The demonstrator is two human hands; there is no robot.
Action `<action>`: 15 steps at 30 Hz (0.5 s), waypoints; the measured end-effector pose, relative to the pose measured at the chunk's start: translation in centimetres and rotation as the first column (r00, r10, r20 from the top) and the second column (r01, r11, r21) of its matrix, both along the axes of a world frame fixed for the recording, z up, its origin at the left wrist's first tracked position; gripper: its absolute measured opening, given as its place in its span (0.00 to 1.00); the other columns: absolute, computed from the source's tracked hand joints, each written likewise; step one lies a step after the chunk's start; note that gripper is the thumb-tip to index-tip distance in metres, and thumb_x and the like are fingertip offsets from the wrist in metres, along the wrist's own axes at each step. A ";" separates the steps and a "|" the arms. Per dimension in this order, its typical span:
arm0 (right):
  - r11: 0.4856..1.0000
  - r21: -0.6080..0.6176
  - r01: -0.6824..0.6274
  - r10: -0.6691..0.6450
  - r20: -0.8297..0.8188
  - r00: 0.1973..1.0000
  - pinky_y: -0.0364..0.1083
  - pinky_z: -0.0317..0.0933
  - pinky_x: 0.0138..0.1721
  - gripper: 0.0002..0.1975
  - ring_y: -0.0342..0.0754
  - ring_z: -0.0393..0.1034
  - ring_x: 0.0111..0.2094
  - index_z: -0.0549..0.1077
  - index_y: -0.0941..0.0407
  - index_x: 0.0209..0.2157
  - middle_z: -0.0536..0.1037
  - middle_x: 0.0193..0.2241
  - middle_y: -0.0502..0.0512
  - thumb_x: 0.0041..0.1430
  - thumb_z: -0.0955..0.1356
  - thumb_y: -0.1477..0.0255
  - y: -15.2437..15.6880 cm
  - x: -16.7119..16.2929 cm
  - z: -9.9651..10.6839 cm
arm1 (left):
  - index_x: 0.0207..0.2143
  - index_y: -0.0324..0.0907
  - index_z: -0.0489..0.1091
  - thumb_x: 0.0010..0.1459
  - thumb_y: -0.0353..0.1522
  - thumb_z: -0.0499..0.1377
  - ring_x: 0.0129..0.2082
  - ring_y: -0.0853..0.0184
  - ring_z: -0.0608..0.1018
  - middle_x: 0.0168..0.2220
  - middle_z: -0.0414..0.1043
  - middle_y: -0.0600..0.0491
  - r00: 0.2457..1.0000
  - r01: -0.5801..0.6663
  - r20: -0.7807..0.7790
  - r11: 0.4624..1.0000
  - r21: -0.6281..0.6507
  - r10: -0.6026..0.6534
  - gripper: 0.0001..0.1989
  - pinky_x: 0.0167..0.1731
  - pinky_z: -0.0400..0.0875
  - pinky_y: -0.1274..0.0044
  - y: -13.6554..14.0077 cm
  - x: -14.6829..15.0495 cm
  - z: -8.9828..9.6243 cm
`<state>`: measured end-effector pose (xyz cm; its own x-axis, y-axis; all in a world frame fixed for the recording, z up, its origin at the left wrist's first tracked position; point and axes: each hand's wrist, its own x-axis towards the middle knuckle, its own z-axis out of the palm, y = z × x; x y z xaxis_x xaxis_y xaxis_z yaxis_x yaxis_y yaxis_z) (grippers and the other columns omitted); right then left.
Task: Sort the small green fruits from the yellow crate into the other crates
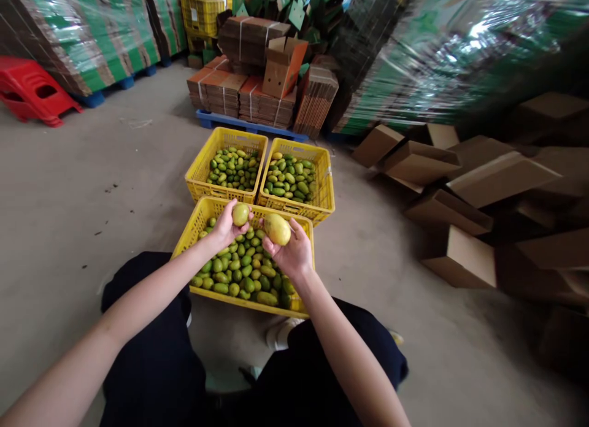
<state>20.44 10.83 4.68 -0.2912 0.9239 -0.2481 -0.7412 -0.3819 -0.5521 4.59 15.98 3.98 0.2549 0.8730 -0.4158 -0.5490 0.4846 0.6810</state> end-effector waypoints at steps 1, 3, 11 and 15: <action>1.000 0.011 0.025 -0.025 0.006 1.000 0.44 0.64 0.20 0.09 0.45 0.68 0.21 0.69 0.55 0.37 0.80 0.33 0.55 0.59 0.62 0.65 0.1 0.1 0.1 | 0.32 0.37 0.68 0.64 0.39 0.46 0.12 0.74 0.66 0.21 0.68 0.54 1.000 0.027 0.005 1.000 0.012 -0.027 0.17 0.12 0.57 0.82 0.0 0.0 0.1; 0.993 0.056 0.108 -0.110 0.028 0.994 0.46 0.68 0.27 0.08 0.48 0.72 0.27 0.69 0.54 0.38 0.80 0.35 0.54 0.53 0.65 0.70 0.3 0.3 0.3 | 0.34 0.38 0.67 0.61 0.34 0.48 0.17 0.71 0.70 0.24 0.70 0.53 0.999 0.049 -0.012 0.997 0.061 -0.049 0.11 0.16 0.62 0.81 -0.1 0.0 0.3; 0.880 0.413 0.234 -0.417 0.437 0.797 0.55 0.65 0.52 0.23 0.53 0.70 0.50 0.73 0.49 0.46 0.78 0.47 0.52 0.44 0.74 0.71 0.5 1.0 0.8 | 0.42 0.44 0.68 0.45 0.28 0.69 0.47 0.66 0.73 0.46 0.70 0.51 0.858 0.058 -0.421 0.757 0.650 0.296 0.20 0.51 0.65 0.77 -1.6 0.2 0.3; 0.741 0.666 0.087 -0.621 0.631 0.464 0.55 0.55 0.61 0.21 0.52 0.67 0.54 0.75 0.47 0.45 0.76 0.49 0.51 0.47 0.74 0.74 -0.1 1.0 0.5 | 0.37 0.44 0.71 0.44 0.27 0.70 0.51 0.61 0.71 0.45 0.70 0.49 0.796 0.108 -0.484 0.700 0.705 0.364 0.17 0.53 0.64 0.74 -1.8 -0.1 0.9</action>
<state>21.41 10.73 5.18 0.1639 0.9288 0.3323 0.1097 0.3176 -0.9419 4.45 14.17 4.93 0.0501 0.9595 0.2772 0.0208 -0.2785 0.9602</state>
